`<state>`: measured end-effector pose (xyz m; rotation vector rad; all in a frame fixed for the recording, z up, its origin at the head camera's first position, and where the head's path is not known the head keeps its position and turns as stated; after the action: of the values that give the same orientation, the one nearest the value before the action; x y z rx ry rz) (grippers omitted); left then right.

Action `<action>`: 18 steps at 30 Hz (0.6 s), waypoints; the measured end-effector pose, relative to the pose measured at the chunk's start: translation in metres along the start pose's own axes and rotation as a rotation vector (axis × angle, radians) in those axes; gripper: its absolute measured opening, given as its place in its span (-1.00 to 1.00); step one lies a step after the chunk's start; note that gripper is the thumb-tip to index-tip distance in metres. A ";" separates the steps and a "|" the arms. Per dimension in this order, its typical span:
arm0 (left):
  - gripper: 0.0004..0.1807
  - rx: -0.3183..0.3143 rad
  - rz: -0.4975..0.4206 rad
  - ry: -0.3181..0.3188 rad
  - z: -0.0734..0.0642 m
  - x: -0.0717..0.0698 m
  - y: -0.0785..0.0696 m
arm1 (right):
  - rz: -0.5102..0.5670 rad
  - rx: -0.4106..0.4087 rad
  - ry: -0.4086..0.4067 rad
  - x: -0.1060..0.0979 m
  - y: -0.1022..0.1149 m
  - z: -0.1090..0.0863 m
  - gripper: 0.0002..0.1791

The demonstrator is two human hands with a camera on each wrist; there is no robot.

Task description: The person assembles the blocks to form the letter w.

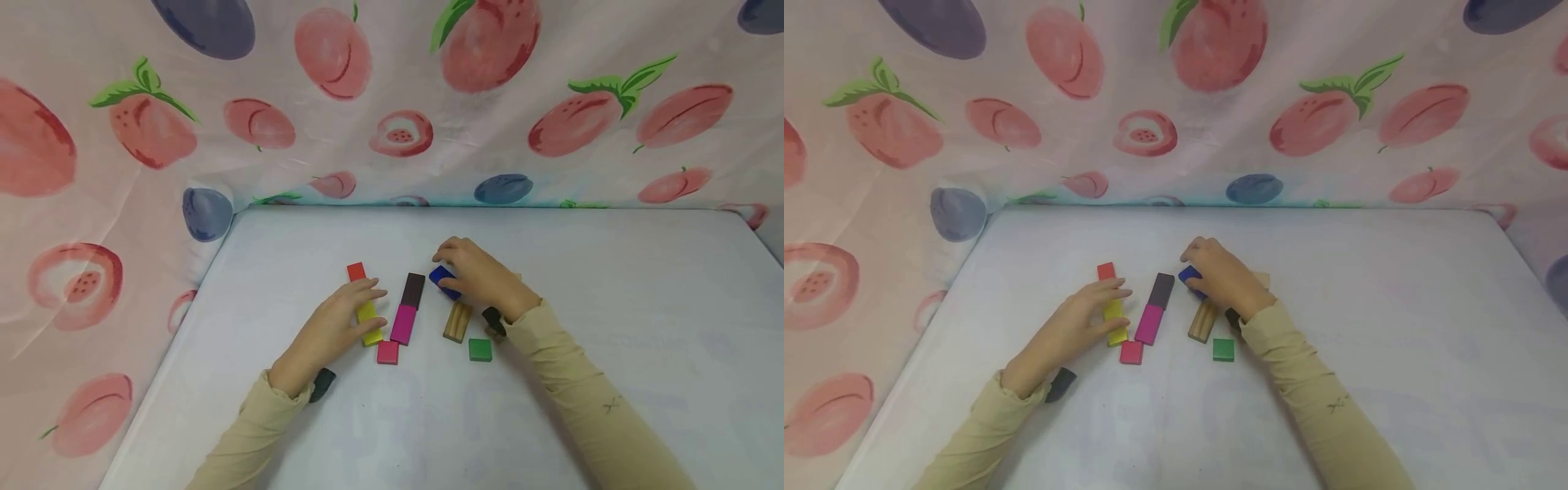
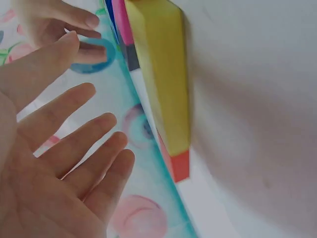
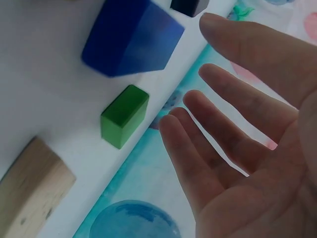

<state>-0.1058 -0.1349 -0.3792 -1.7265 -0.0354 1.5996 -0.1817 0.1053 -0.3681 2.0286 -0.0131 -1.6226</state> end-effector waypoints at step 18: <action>-0.44 0.184 0.119 0.070 0.019 0.023 -0.023 | -0.039 0.007 -0.074 0.000 -0.019 0.007 -0.72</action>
<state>-0.1064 -0.0978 -0.3845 -1.6657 0.2461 1.5727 -0.1936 0.1187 -0.3770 1.9848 -0.0059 -1.7235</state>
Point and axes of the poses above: each hand's wrist, its own z-axis towards the middle knuckle, its own x-axis out of the palm, y = z × x, the point moved 2 cm from there along z, towards the middle knuckle, and after that the axes turned 11 degrees about x, right-handed, at the moved point
